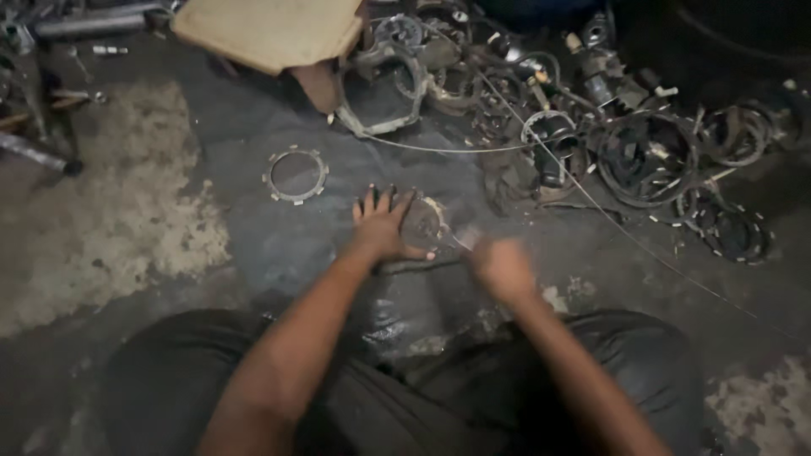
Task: The person sits on the floor and uses a wrench to scrape and clean a circular metal part. They repeatedly scrape the surface of the part, occasionally repositioning it with their hands.
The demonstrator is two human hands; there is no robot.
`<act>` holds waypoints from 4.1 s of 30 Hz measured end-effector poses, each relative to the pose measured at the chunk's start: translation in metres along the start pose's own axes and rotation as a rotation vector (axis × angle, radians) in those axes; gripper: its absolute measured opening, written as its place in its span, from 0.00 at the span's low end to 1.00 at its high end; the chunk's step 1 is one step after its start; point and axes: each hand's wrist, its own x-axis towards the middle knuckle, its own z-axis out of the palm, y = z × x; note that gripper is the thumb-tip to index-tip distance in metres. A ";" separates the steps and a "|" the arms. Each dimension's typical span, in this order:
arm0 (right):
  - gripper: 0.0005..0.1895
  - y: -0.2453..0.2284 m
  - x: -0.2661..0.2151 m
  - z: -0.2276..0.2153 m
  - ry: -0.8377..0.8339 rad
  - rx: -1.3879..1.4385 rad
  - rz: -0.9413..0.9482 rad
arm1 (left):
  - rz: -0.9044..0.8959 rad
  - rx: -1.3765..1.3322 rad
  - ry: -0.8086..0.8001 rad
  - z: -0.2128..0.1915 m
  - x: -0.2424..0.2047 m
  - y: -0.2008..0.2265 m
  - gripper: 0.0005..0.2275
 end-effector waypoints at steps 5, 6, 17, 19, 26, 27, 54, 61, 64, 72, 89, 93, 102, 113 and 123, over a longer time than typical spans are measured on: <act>0.23 -0.010 0.031 -0.039 0.266 0.299 -0.186 | -0.004 -0.013 0.028 -0.006 0.016 -0.001 0.60; 0.22 -0.005 0.025 -0.037 0.431 0.605 -0.303 | 0.012 -0.021 0.018 0.003 0.006 -0.004 0.59; 0.16 0.006 0.009 -0.020 0.454 0.196 -0.304 | -0.036 0.025 -0.053 -0.007 -0.011 0.006 0.62; 0.18 -0.006 0.006 -0.006 0.333 -0.014 -0.188 | -0.048 0.028 -0.061 -0.016 -0.007 0.008 0.62; 0.25 0.001 0.000 -0.007 0.502 0.411 0.068 | 0.008 0.094 0.000 0.006 -0.003 -0.003 0.60; 0.28 0.000 0.001 0.000 0.616 0.674 0.123 | 0.019 0.092 0.028 0.000 -0.002 -0.003 0.60; 0.26 0.088 0.065 0.009 0.288 0.684 0.036 | 0.053 0.094 -0.038 -0.019 -0.001 0.004 0.62; 0.17 0.060 0.028 -0.016 -0.115 0.206 -0.073 | 0.040 0.074 -0.170 -0.027 0.009 0.001 0.69; 0.17 0.041 0.039 -0.034 -0.009 0.364 -0.224 | -0.028 0.013 -0.237 -0.023 0.004 0.001 0.67; 0.18 0.027 0.056 -0.014 -0.168 -0.039 -0.385 | 0.013 0.034 -0.204 -0.028 0.003 0.001 0.66; 0.28 0.018 0.046 -0.003 -0.032 0.023 -0.070 | 0.015 0.107 -0.239 -0.046 0.002 0.006 0.65; 0.32 0.036 0.043 -0.010 -0.083 -0.449 -0.207 | 0.022 0.090 -0.228 -0.038 0.001 0.007 0.65; 0.28 0.027 0.058 -0.016 -0.047 -0.446 -0.331 | 0.023 0.109 -0.237 -0.032 -0.002 0.003 0.66; 0.30 0.025 0.055 -0.021 0.003 0.225 -0.192 | 0.032 0.105 -0.226 -0.035 -0.003 0.004 0.65; 0.25 0.033 0.062 -0.031 -0.194 0.425 -0.111 | 0.085 0.118 -0.227 -0.049 0.006 -0.001 0.69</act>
